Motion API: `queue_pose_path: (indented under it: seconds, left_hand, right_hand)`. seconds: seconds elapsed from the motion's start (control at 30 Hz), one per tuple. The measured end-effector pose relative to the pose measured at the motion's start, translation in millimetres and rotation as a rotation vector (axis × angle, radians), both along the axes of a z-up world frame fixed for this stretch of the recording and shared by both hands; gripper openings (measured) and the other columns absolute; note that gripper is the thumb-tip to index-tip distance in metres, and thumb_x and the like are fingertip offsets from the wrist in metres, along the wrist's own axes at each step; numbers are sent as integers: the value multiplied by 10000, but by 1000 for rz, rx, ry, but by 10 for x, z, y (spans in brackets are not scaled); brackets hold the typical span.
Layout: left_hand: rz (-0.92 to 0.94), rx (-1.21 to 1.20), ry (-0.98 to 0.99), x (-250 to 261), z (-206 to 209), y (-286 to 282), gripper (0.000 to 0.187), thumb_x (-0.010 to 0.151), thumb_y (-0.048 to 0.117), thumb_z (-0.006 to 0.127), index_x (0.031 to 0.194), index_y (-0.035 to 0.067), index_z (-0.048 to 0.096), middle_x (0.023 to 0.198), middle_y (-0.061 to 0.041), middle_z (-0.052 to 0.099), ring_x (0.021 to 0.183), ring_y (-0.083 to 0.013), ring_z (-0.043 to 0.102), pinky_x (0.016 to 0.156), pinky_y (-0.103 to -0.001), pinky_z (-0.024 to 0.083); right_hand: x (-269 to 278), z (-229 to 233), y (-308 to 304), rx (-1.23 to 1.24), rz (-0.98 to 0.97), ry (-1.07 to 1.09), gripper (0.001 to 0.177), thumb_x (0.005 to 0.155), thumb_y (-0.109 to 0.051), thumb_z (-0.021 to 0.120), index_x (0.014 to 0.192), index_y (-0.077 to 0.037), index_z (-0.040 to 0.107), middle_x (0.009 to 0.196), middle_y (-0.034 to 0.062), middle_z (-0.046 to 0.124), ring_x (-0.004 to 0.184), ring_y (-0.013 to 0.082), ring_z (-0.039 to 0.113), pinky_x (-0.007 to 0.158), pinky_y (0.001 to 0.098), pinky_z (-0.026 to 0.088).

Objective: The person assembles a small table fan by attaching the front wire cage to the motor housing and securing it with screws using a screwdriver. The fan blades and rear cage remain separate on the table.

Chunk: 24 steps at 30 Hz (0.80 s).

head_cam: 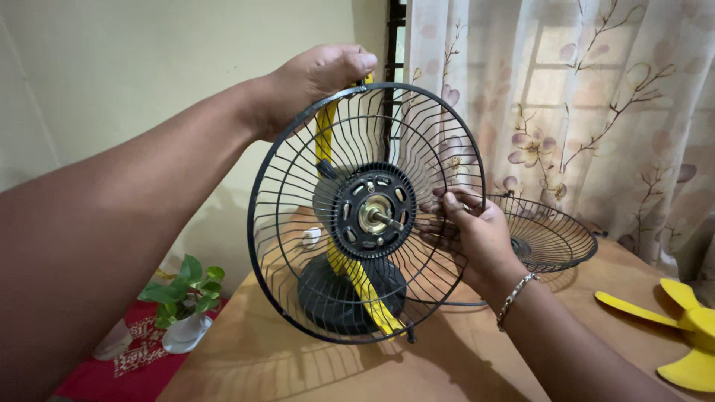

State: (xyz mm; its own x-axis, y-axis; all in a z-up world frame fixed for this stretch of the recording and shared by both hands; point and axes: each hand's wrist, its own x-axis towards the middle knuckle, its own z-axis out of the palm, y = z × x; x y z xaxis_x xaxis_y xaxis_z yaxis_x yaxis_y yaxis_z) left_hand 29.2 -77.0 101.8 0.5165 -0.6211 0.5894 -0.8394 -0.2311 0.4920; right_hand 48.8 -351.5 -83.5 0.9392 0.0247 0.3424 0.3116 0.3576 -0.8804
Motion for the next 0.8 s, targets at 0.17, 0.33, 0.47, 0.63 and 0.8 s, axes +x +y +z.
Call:
queue_pose_path:
  seconds: [0.17, 0.33, 0.47, 0.63, 0.8]
  left_hand:
    - [29, 2, 51, -25, 13, -6, 410, 1037, 514, 473, 932, 129, 570, 849, 34, 479, 814, -92, 452, 743, -292, 442]
    - [-145, -64, 248, -100, 61, 34, 473, 1039, 502, 336, 971, 124, 611, 807, -23, 547, 795, -149, 514, 796, -326, 477]
    - [-187, -62, 150, -137, 79, 41, 357, 1012, 365, 450, 1118, 59, 600, 987, -28, 552, 990, -147, 513, 970, -344, 440]
    - [-91, -25, 242, -160, 113, 172, 411, 899, 274, 505, 1216, 38, 617, 1102, -53, 621, 1111, -156, 558, 1055, -364, 431]
    - [-94, 32, 143, -95, 106, 214, 628, 1001, 527, 327, 1268, 58, 647, 1168, -27, 674, 1156, -134, 565, 1103, -337, 366]
  right_hand:
    - [-3, -23, -18, -9, 11, -46, 186, 1011, -177, 575, 1152, -56, 589, 991, 111, 750, 762, 228, 731, 693, 387, 624]
    - [2, 2, 27, 3, -90, -47, 206, 1026, -201, 551, 1146, -41, 599, 944, 128, 726, 742, 250, 733, 688, 408, 647]
    - [43, 19, 28, 33, -89, -65, 189, 1030, -194, 551, 1141, -52, 607, 925, 120, 717, 721, 250, 718, 656, 402, 626]
    - [45, 1, 28, 41, -110, -32, 194, 1039, -206, 553, 1133, -47, 610, 930, 90, 713, 728, 239, 718, 671, 387, 629]
    - [46, 22, 21, 49, -86, -67, 193, 1030, -204, 564, 1136, -51, 618, 929, 89, 719, 746, 237, 733, 680, 382, 629]
